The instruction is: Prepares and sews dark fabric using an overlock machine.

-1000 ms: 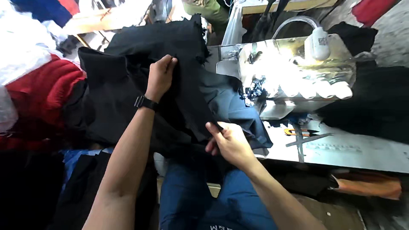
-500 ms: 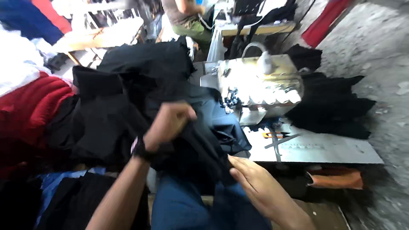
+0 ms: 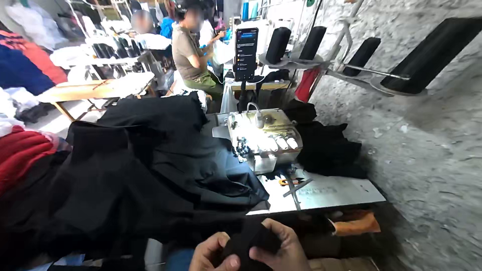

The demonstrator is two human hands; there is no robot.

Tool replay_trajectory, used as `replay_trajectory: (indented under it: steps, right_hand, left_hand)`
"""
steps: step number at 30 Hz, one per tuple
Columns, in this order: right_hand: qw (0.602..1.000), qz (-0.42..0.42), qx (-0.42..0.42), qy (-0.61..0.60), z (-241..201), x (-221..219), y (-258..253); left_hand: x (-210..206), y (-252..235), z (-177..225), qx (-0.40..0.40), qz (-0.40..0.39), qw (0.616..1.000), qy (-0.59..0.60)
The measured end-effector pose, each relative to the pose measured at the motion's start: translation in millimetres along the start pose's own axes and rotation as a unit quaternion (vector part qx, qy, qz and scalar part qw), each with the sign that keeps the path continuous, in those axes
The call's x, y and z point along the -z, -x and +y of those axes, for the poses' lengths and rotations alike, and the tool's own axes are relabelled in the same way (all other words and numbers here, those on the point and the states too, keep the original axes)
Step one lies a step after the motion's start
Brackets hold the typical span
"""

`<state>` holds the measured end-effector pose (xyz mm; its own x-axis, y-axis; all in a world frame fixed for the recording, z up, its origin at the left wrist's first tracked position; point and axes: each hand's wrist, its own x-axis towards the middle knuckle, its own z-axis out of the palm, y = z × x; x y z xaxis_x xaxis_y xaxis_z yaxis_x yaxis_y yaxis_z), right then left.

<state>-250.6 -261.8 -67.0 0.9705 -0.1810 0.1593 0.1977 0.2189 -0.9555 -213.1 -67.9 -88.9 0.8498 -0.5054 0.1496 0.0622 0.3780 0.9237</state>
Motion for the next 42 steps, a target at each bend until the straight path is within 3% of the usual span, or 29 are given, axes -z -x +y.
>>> replay_trajectory:
  steps: [3,4,6,9,11,13,15,17,19,20,22,24,26,30,33,34,36,38,40,42]
  right_hand:
    - [0.998,-0.039,0.056,0.008,4,2,-4]
    - [0.991,-0.038,0.103,0.077,1,4,-7]
    - [0.941,-0.015,0.22,0.257,-4,11,-14]
    - [0.859,0.041,0.324,0.395,-5,25,-25]
    - [0.85,0.043,0.349,0.392,-7,30,-30]
    - [0.876,-0.019,0.345,0.336,-8,25,-33]
    - [0.929,-0.142,0.284,0.188,-2,18,-38]
    - [0.966,-0.215,0.142,-0.023,9,6,-37]
    - [0.964,-0.23,0.023,-0.132,9,-2,-33]
    - [0.96,-0.248,0.021,-0.13,6,-2,-33]
    - [0.961,-0.254,0.1,0.051,-7,8,-37]
    - [0.93,-0.191,0.135,0.282,-19,16,-40]
    - [0.877,-0.138,0.154,0.434,-24,19,-43]
    - [0.851,-0.111,0.172,0.483,-30,16,-44]
    - [0.859,-0.112,0.172,0.468,-34,17,-41]
    - [0.861,-0.121,0.173,0.463,-35,18,-40]
    - [0.876,-0.169,0.171,0.418,-35,20,-39]
    - [0.912,-0.259,0.162,0.275,-32,24,-39]
    - [0.921,-0.317,0.158,0.163,-29,26,-39]
    - [0.913,-0.306,0.169,0.21,-31,25,-39]
  left_hand:
    - [15,-11,11,-0.096,0.0,0.983,-0.158]
    - [23,-15,13,-0.125,-0.016,0.973,-0.194]
    - [36,-17,29,-0.174,-0.05,0.947,-0.265]
    - [36,-11,66,-0.175,-0.109,0.929,-0.307]
    - [36,-11,70,-0.138,-0.148,0.937,-0.286]
    - [38,-12,61,-0.106,-0.135,0.952,-0.254]
    - [37,-18,60,-0.096,-0.108,0.966,-0.214]
    - [33,-24,61,-0.095,-0.088,0.974,-0.184]
    - [32,-29,67,-0.096,-0.068,0.98,-0.157]
    - [33,-30,74,-0.095,-0.062,0.981,-0.154]
    - [38,-28,88,-0.081,-0.062,0.973,-0.209]
    - [44,-24,93,-0.065,-0.071,0.932,-0.351]
    - [43,-23,94,-0.075,-0.078,0.861,-0.497]
    - [26,-19,103,-0.122,-0.083,0.755,-0.638]
    - [18,-15,102,-0.13,-0.08,0.713,-0.685]
    - [17,-15,101,-0.131,-0.084,0.713,-0.684]
    - [19,-15,102,-0.118,-0.11,0.748,-0.643]
    - [19,-17,109,-0.098,-0.154,0.817,-0.547]
    - [21,-22,112,-0.088,-0.196,0.879,-0.426]
    - [26,-26,109,-0.08,-0.201,0.895,-0.389]
